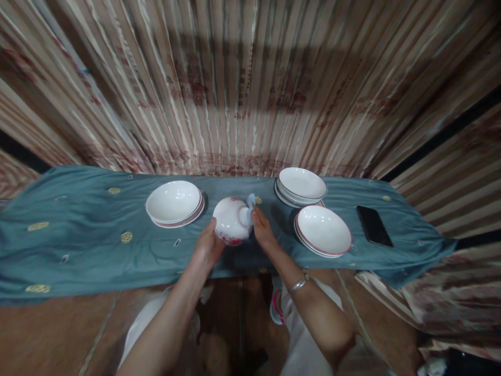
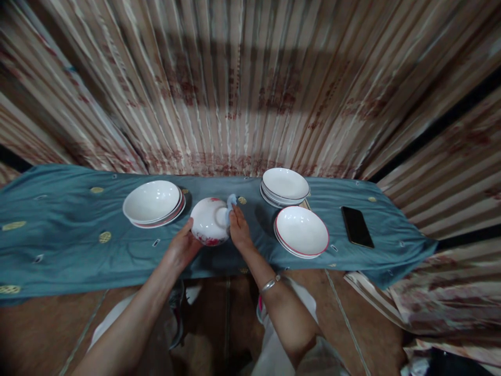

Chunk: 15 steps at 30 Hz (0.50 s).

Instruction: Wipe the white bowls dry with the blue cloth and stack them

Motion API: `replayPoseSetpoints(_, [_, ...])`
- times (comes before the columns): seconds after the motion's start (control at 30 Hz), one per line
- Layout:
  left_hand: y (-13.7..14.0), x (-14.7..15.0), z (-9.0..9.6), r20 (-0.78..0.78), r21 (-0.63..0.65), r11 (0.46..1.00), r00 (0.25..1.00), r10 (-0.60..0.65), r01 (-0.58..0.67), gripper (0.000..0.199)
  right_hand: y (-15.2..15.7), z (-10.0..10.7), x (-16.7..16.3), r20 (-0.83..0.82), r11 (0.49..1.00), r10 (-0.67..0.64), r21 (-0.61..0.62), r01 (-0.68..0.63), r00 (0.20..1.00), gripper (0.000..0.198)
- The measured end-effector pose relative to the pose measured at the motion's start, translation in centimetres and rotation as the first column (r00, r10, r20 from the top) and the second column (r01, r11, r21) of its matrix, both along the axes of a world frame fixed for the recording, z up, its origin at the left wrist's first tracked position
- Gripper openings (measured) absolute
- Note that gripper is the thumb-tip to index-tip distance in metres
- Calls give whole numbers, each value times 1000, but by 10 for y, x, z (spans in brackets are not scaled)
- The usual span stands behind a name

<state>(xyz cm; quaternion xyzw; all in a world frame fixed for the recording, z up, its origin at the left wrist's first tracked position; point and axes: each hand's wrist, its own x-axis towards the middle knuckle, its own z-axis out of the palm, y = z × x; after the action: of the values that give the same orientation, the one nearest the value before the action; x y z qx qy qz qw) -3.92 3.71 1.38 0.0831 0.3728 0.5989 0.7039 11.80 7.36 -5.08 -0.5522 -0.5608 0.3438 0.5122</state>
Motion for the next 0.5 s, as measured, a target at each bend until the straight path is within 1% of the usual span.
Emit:
replayPoseSetpoints(0.17, [1, 1, 1, 2, -6, 1000, 1000, 29, -29, 52, -7, -9, -5, 17, 999, -43, -14, 44, 999, 65])
replayPoseSetpoints(0.37, [1, -2, -5, 8, -35, 999, 1000, 23, -22, 54, -18, -15, -12, 152, 996, -62, -48, 70, 986, 66])
replayPoseSetpoints(0.5, [2, -4, -9, 16, -49, 999, 1000, 14, -13, 53, -30, -13, -17, 190, 998, -50, -16, 54, 981, 63])
